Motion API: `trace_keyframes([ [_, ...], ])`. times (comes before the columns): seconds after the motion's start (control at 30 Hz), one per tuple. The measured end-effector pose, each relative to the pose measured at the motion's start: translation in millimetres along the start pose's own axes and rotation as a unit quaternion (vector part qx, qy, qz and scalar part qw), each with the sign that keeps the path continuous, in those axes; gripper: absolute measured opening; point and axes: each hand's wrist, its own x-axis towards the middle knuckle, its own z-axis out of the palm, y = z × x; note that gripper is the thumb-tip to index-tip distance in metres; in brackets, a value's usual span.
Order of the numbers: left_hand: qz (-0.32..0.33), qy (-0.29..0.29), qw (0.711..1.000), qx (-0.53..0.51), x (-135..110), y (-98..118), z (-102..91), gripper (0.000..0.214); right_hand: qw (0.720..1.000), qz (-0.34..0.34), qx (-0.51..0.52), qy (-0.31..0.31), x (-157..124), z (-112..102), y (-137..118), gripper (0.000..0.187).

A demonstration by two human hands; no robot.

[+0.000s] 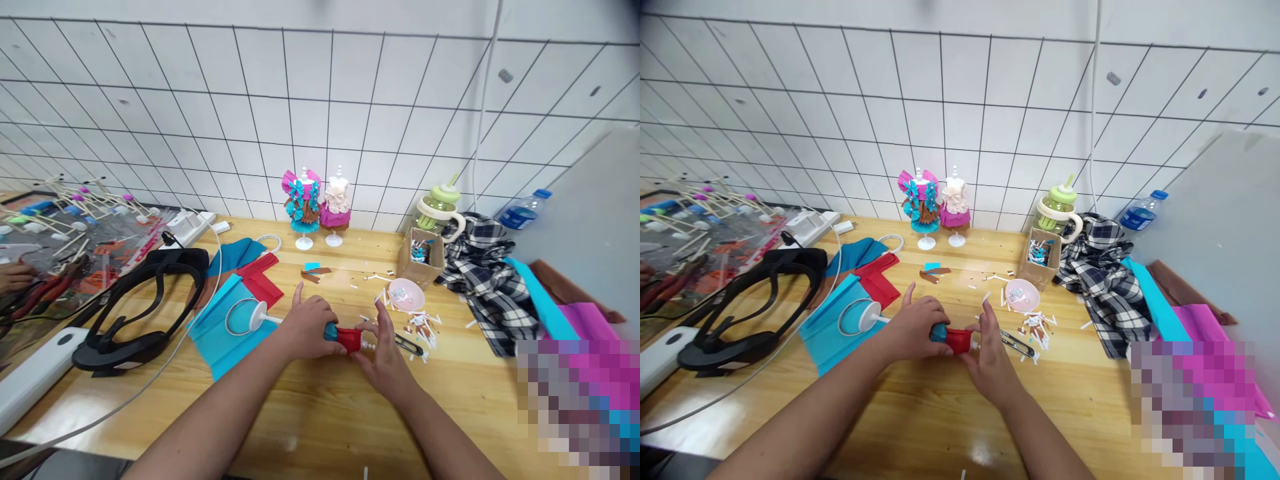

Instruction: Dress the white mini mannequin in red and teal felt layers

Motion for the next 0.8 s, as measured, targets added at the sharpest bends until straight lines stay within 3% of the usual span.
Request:
trace_keyframes([
  [0.13, -0.004, 0.005, 1.000, -0.007, -1.8, 4.5, 3.5, 0.030, 0.999, -0.010, 0.027, -0.031, 0.1, -10.1, -6.3, 0.096],
  [0.37, 0.002, 0.024, 1.000, 0.002, -11.8, 11.6, 4.4, 0.029, 0.995, 0.041, 0.088, -0.012, 8.3, -12.7, -11.1, 0.092],
  [0.6, -0.001, 0.020, 1.000, 0.000, -18.7, 15.3, 5.1, 0.040, 0.978, 0.109, 0.174, -0.032, 14.9, -14.6, -10.7, 0.091],
  [0.8, -0.014, 0.031, 0.999, 0.001, -19.3, 17.6, 6.7, 0.056, 0.977, 0.135, 0.156, -0.048, 31.3, -18.0, -7.8, 0.089],
])
